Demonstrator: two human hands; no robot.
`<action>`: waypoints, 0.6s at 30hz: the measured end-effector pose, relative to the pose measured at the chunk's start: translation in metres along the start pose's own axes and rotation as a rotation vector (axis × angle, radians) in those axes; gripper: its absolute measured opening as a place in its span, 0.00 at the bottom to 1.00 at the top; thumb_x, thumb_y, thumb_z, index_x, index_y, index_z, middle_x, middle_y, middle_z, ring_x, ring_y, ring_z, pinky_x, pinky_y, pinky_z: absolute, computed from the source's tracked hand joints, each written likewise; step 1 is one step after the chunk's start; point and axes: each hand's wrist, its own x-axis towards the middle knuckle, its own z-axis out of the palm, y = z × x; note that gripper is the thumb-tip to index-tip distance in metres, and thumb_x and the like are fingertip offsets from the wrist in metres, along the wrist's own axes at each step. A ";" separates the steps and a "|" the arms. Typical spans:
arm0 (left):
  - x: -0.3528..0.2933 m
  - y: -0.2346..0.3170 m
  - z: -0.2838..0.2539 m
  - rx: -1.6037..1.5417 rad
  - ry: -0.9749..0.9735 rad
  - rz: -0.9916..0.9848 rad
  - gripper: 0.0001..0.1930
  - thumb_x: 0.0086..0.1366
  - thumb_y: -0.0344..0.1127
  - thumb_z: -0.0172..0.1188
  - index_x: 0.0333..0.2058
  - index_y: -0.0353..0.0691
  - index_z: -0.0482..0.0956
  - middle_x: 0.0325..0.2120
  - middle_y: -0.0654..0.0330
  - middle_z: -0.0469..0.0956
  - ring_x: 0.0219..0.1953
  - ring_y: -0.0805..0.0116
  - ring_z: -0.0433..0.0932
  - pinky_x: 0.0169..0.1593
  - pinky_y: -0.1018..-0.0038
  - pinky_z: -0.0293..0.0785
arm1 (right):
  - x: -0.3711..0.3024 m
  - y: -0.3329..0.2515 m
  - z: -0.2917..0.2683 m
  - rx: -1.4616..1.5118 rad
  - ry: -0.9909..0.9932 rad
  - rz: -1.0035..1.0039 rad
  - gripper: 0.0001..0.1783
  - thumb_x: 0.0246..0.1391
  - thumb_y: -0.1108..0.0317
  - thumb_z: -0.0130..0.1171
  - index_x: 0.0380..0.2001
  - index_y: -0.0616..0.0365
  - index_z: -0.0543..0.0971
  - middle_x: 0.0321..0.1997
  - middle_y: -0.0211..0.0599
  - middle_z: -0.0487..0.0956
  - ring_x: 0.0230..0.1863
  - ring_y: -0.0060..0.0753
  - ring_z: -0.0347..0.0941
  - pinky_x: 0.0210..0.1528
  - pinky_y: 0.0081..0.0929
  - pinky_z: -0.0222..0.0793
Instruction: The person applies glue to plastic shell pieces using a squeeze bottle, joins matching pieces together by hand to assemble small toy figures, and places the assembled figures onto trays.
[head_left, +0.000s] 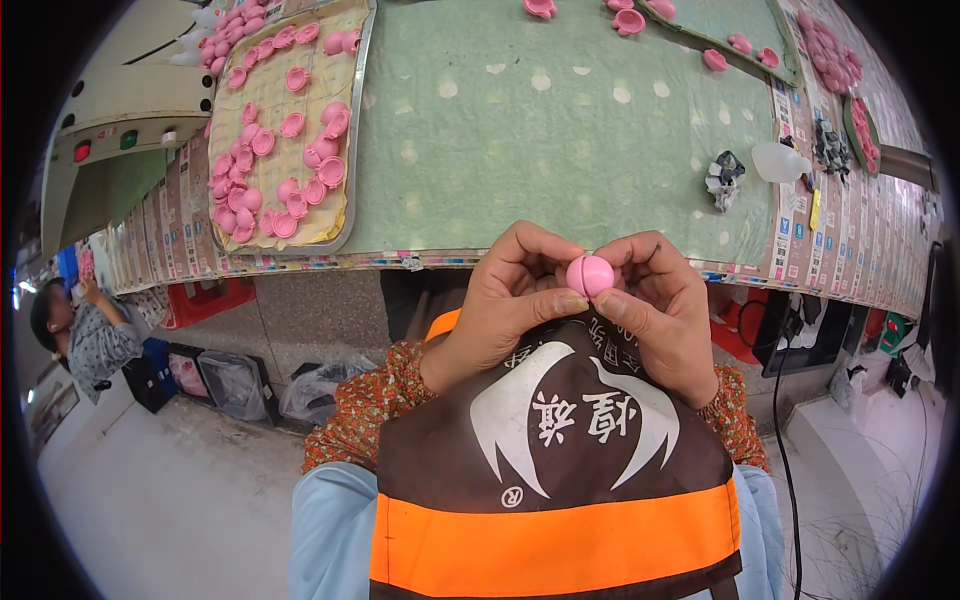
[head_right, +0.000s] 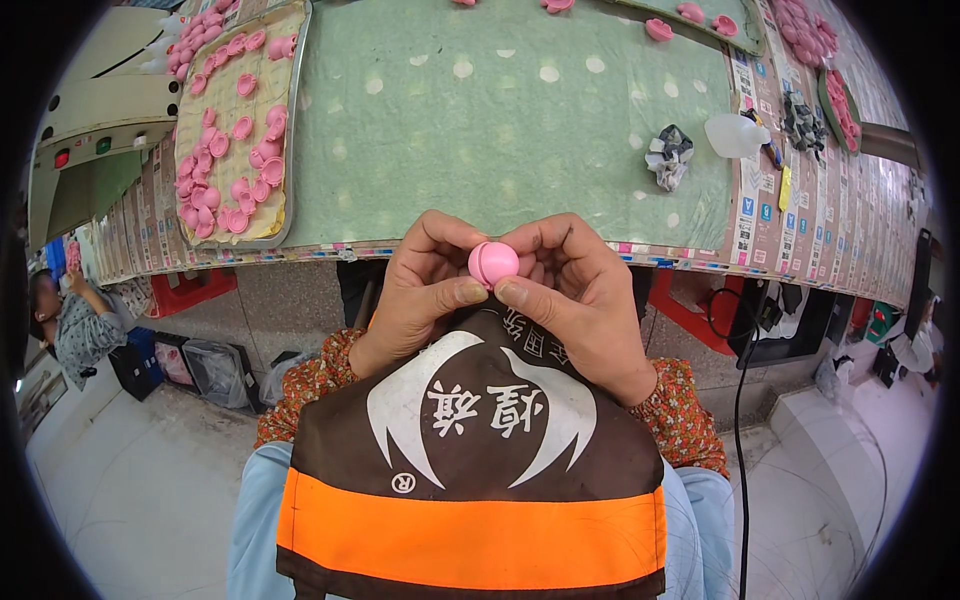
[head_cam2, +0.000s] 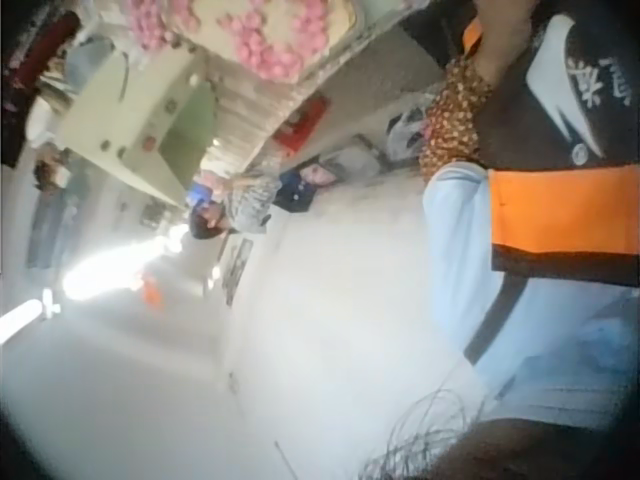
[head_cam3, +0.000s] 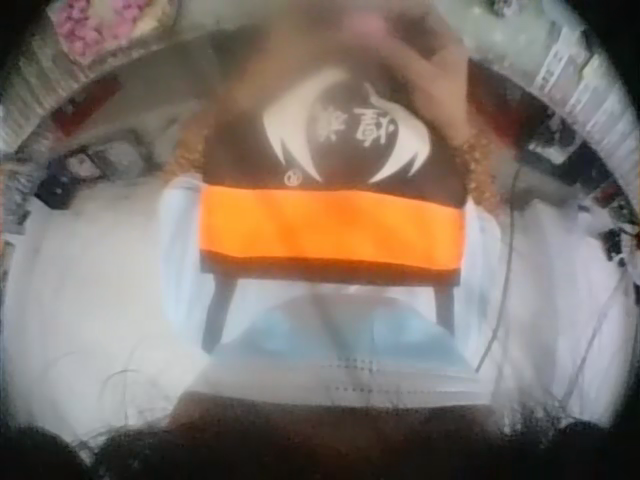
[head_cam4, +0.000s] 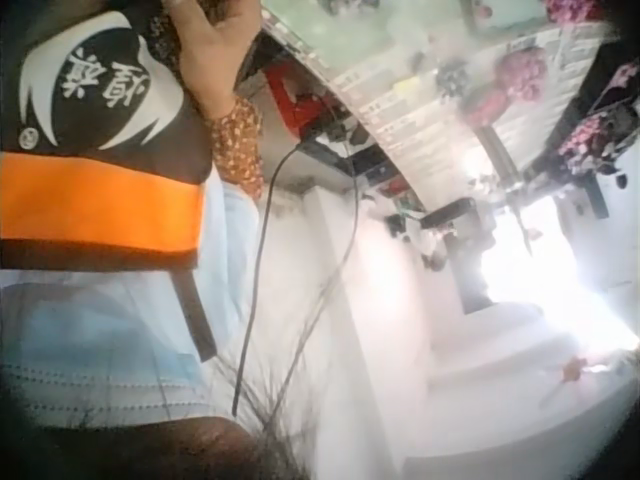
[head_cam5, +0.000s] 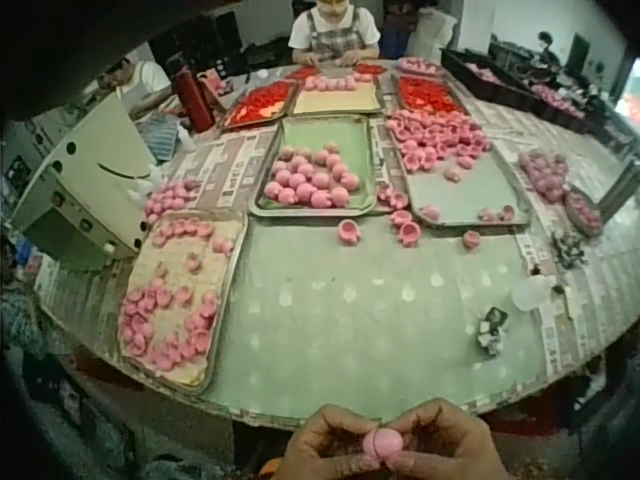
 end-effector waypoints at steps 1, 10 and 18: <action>0.000 0.000 -0.001 0.001 0.000 -0.001 0.17 0.63 0.22 0.63 0.48 0.37 0.69 0.45 0.58 0.76 0.48 0.74 0.77 0.53 0.75 0.75 | -0.001 0.000 0.002 0.005 0.023 -0.001 0.19 0.55 0.77 0.64 0.49 0.66 0.71 0.45 0.36 0.78 0.45 0.22 0.74 0.50 0.22 0.70; -0.001 -0.003 -0.004 -0.019 -0.001 -0.044 0.17 0.63 0.23 0.63 0.49 0.38 0.70 0.44 0.59 0.77 0.47 0.75 0.76 0.53 0.77 0.74 | -0.003 0.002 0.001 -0.065 0.022 -0.059 0.20 0.55 0.77 0.63 0.50 0.66 0.71 0.46 0.35 0.77 0.45 0.21 0.74 0.50 0.20 0.70; 0.000 -0.004 0.003 -0.067 0.005 -0.048 0.16 0.63 0.24 0.63 0.47 0.39 0.70 0.45 0.57 0.77 0.48 0.72 0.76 0.54 0.74 0.73 | -0.003 0.006 0.000 -0.059 0.059 -0.070 0.19 0.53 0.76 0.64 0.47 0.65 0.71 0.43 0.34 0.75 0.44 0.22 0.73 0.49 0.22 0.69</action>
